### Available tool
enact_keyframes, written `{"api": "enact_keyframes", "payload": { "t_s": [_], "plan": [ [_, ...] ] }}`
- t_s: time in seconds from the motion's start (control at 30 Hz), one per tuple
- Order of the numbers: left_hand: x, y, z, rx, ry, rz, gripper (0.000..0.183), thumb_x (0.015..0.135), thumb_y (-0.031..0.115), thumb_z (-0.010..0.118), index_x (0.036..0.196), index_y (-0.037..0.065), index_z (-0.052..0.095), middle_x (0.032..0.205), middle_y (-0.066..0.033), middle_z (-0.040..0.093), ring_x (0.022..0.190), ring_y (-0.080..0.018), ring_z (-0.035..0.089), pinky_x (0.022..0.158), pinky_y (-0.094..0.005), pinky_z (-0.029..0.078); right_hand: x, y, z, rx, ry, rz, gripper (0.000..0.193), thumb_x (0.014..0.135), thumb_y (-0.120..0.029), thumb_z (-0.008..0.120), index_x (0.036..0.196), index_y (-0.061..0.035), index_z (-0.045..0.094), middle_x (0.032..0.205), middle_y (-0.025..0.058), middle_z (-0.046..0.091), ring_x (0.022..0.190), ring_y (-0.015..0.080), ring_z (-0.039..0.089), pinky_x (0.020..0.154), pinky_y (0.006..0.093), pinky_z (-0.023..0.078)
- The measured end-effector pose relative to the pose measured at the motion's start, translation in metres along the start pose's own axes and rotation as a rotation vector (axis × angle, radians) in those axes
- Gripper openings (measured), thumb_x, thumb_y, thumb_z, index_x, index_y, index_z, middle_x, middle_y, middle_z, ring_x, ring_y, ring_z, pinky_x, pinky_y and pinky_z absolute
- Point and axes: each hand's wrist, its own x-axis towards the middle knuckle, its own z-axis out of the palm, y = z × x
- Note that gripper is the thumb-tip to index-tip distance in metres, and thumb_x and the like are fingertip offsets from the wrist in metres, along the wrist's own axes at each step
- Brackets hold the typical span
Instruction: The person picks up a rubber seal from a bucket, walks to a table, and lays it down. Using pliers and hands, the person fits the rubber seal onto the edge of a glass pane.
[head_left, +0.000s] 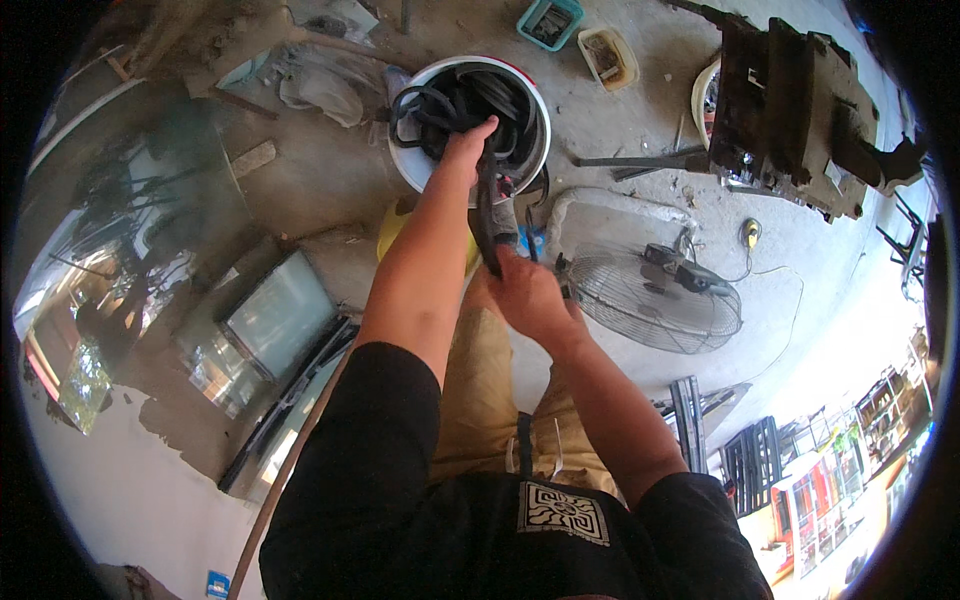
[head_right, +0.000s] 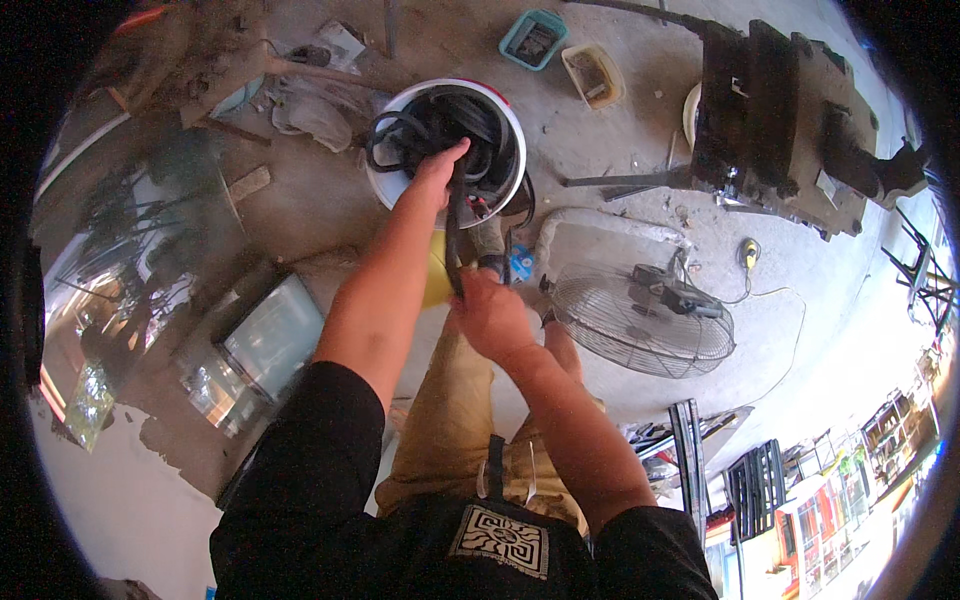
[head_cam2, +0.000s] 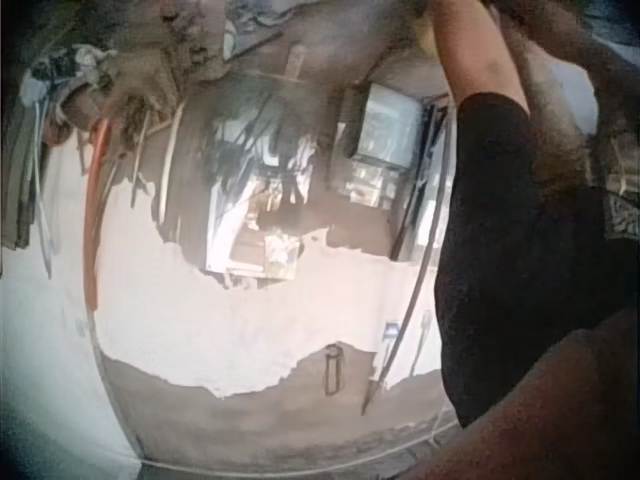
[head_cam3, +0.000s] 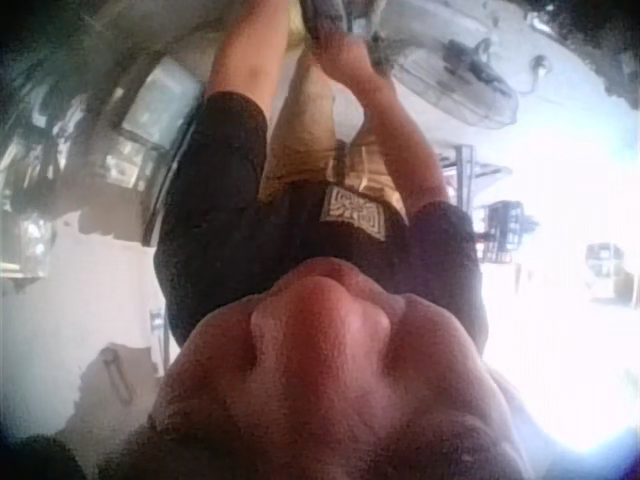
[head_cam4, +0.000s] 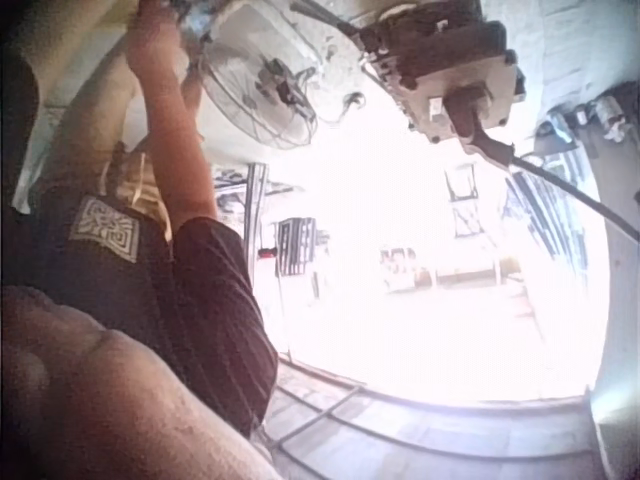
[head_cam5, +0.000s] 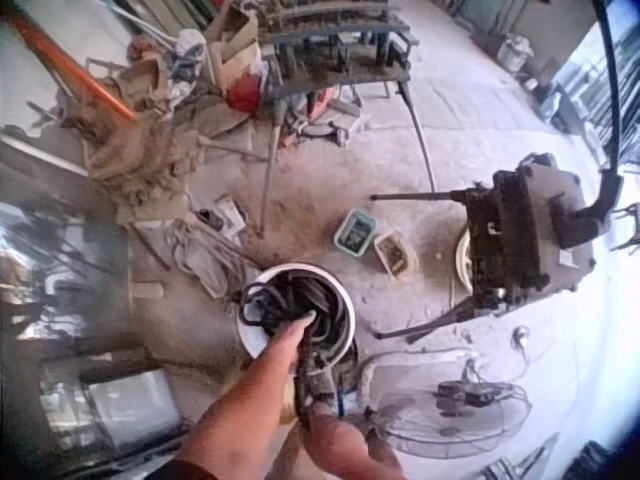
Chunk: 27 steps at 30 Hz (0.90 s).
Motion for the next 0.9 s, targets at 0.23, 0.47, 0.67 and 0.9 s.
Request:
{"api": "enact_keyframes", "payload": {
  "t_s": [0.23, 0.47, 0.67, 0.9],
  "plan": [
    [-0.026, -0.003, -0.059, 0.058, -0.121, 0.157, 0.048, 0.087, 0.004, 0.071, 0.133, 0.005, 0.058, 0.116, -0.0133, 0.068, 0.099, -0.0252, 0.068, 0.085, -0.0378, 0.056, -0.029, -0.047, -0.004, 0.030, -0.200, -0.110, 0.029, 0.092, -0.024, 0.067, 0.111, -0.0041, 0.060, 0.090, 0.0222, 0.069, 0.088, 0.0438, 0.067, 0.078, 0.0533, 0.053],
    [-0.254, 0.038, -0.093, 0.124, -0.046, 0.196, 0.054, 0.086, 0.001, 0.070, 0.137, 0.005, 0.052, 0.111, -0.0123, 0.069, 0.093, -0.0242, 0.069, 0.084, -0.0371, 0.056, -0.130, -0.101, -0.027, 0.084, -0.370, -0.343, 0.029, 0.093, -0.029, 0.066, 0.112, -0.0085, 0.063, 0.088, 0.0169, 0.070, 0.087, 0.0371, 0.070, 0.083, 0.0497, 0.053],
    [-0.379, 0.054, -0.118, -0.055, -0.083, 0.364, 0.047, 0.087, 0.001, 0.070, 0.131, 0.010, 0.054, 0.117, -0.0128, 0.067, 0.101, -0.0248, 0.068, 0.089, -0.0378, 0.055, -0.206, -0.132, -0.063, 0.107, -0.402, -0.424, 0.039, 0.089, -0.028, 0.068, 0.123, -0.0093, 0.063, 0.095, 0.0171, 0.071, 0.094, 0.0368, 0.069, 0.086, 0.0477, 0.053],
    [-0.503, 0.071, -0.102, -0.047, -0.223, 0.612, 0.037, 0.090, 0.000, 0.064, 0.126, 0.008, 0.054, 0.118, -0.0160, 0.067, 0.102, -0.0310, 0.069, 0.088, -0.0409, 0.058, -0.272, -0.119, -0.059, 0.168, -0.214, -0.406, 0.047, 0.086, -0.025, 0.072, 0.129, -0.0095, 0.061, 0.101, 0.0180, 0.071, 0.094, 0.0395, 0.069, 0.088, 0.0492, 0.054]
  ]
}}
